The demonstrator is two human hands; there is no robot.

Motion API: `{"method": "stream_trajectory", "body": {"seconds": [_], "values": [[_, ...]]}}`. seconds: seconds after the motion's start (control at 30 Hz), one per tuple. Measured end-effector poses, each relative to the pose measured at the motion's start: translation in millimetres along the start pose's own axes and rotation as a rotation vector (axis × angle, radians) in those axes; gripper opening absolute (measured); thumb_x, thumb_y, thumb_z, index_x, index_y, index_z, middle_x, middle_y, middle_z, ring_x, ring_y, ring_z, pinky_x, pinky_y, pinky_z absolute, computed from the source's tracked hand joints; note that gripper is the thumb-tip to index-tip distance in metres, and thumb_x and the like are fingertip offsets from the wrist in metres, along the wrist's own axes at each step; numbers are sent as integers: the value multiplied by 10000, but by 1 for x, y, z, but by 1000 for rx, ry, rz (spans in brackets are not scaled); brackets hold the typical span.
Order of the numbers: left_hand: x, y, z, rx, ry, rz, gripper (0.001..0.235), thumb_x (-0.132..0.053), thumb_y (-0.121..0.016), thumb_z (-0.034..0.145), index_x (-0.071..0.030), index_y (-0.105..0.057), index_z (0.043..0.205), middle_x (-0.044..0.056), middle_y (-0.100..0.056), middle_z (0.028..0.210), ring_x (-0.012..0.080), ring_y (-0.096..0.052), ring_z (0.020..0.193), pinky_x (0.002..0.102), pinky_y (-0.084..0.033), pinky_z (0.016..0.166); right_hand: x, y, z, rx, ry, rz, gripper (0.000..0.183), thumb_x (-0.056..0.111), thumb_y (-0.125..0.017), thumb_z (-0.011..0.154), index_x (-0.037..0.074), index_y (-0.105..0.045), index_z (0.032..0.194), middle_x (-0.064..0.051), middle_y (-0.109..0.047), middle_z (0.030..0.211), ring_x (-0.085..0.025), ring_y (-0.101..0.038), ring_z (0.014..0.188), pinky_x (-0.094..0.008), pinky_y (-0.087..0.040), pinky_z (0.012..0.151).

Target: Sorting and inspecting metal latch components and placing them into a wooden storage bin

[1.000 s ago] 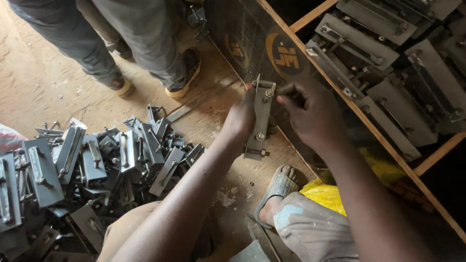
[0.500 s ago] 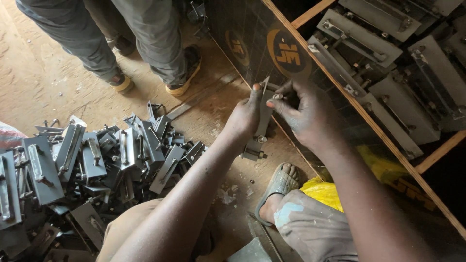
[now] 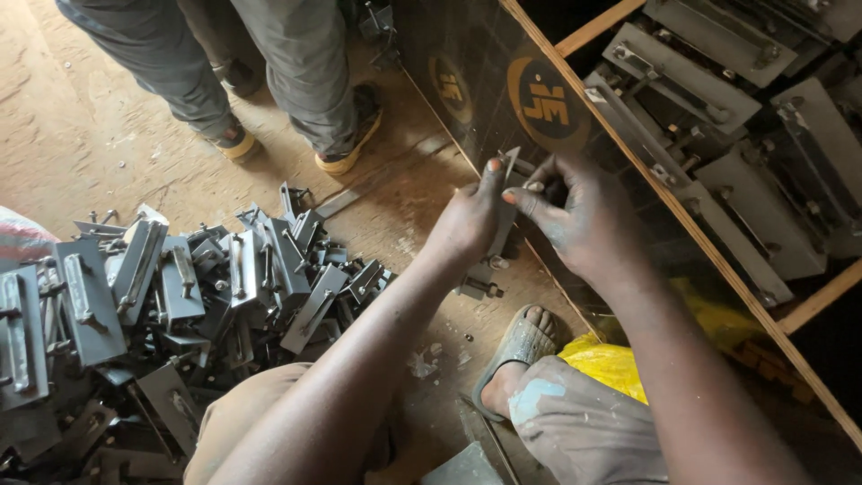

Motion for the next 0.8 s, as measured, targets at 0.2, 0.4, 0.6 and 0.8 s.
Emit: {"method": "stream_trajectory", "body": {"seconds": [0.2,0.4,0.6,0.8], "values": [[27,-1,43,-12,-12,36,858,-677,-259,961,22,-687,1214,286,-667,1281,383,-552,1338,520,-394,1156,5,-15,4,142,-43,-208,231,314,-733,975,145,-692,1127,-133,-757,1017,-357,-714,1050,-512,-564,863],[40,0,41,-115,51,-306,891,-716,-238,930,11,-708,1140,235,-684,1157,336,-609,1142,470,-434,956,36,-26,5,1,173,-182,431,274,-752,1010,43,-621,1349,-226,-714,1145,-436,-671,1101,-585,-542,911],[53,43,-50,-54,-62,-1169,796,-805,-426,1029,-72,-719,926,109,-638,682,208,-624,500,333,-498,412,101,-33,-40,-145,336,252,347,13,-545,1146,-33,-463,1481,-222,-636,1166,-273,-624,1130,-354,-468,1059],[169,160,-194,28,-191,-1375,885,-812,-437,982,1,-532,1317,293,-711,982,349,-732,715,473,-617,615,242,-118,-177,19,-40,357,209,194,-491,1115,178,-539,1318,-38,-690,980,-157,-659,749,-258,-485,717]]}}
Point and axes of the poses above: each hand's wrist, its own z-axis towards the middle knuckle, its own y-axis out of the back of the hand, x = y × z, the point moved 4 cm from there along z, towards the middle knuckle
